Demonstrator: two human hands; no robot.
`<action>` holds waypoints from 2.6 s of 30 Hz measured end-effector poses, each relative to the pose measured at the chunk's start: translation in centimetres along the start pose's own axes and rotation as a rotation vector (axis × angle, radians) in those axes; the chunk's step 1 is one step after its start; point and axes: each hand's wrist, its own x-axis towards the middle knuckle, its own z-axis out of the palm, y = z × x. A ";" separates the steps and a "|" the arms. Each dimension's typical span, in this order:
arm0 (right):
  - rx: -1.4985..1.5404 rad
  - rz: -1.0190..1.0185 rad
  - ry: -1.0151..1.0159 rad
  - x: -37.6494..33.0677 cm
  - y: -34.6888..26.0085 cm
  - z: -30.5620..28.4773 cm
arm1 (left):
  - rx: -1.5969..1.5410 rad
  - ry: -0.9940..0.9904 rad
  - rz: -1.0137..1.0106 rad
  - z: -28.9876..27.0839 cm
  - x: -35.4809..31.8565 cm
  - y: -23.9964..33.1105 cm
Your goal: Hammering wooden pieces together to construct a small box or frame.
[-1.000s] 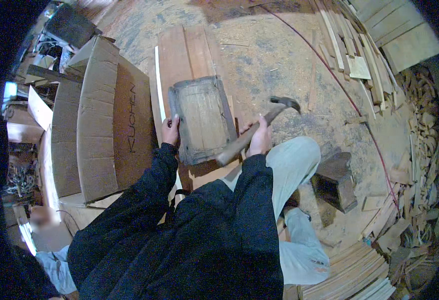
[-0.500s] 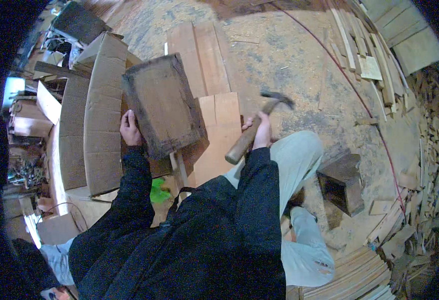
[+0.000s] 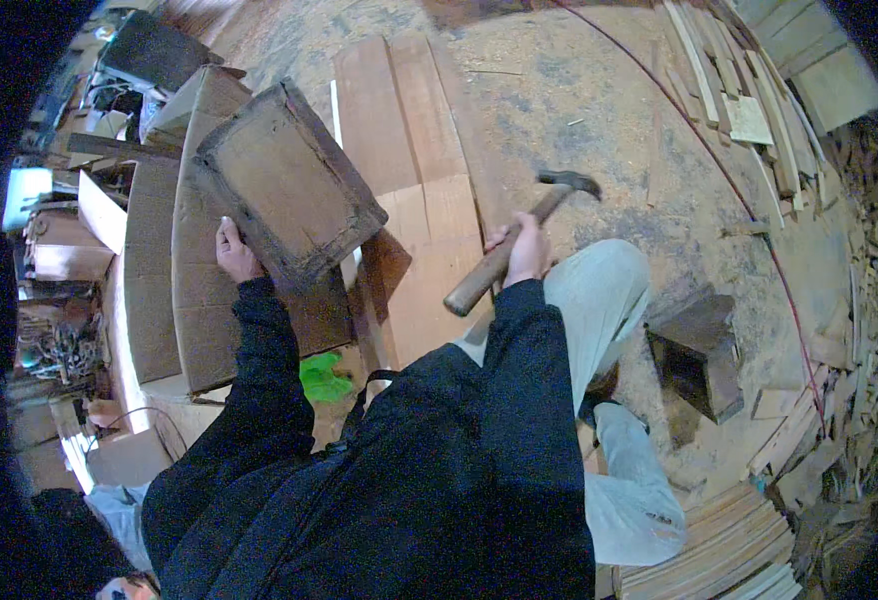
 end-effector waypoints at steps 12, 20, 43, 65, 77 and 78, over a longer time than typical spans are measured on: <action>0.055 0.247 -0.187 0.7 2.0 -0.2 | 0.043 0.029 0.029 1.4 -1.0 -1.4; -0.443 0.503 -0.306 0.5 2.4 0.3 | -0.014 -0.023 0.013 0.3 -0.4 -2.2; 0.320 0.018 -0.276 -3.4 -0.9 -3.5 | 0.530 -0.527 -0.338 12.4 -14.6 -6.3; -0.397 0.067 -0.298 -4.7 0.5 1.5 | 0.841 -0.703 0.465 20.2 -14.5 -7.5; -1.017 -0.220 -0.273 -4.8 -3.4 5.3 | 0.930 -0.837 0.315 19.9 -13.5 -6.1; -1.110 -0.275 -0.206 -3.7 -1.6 3.4 | 0.921 -0.845 0.320 20.2 -13.3 -6.0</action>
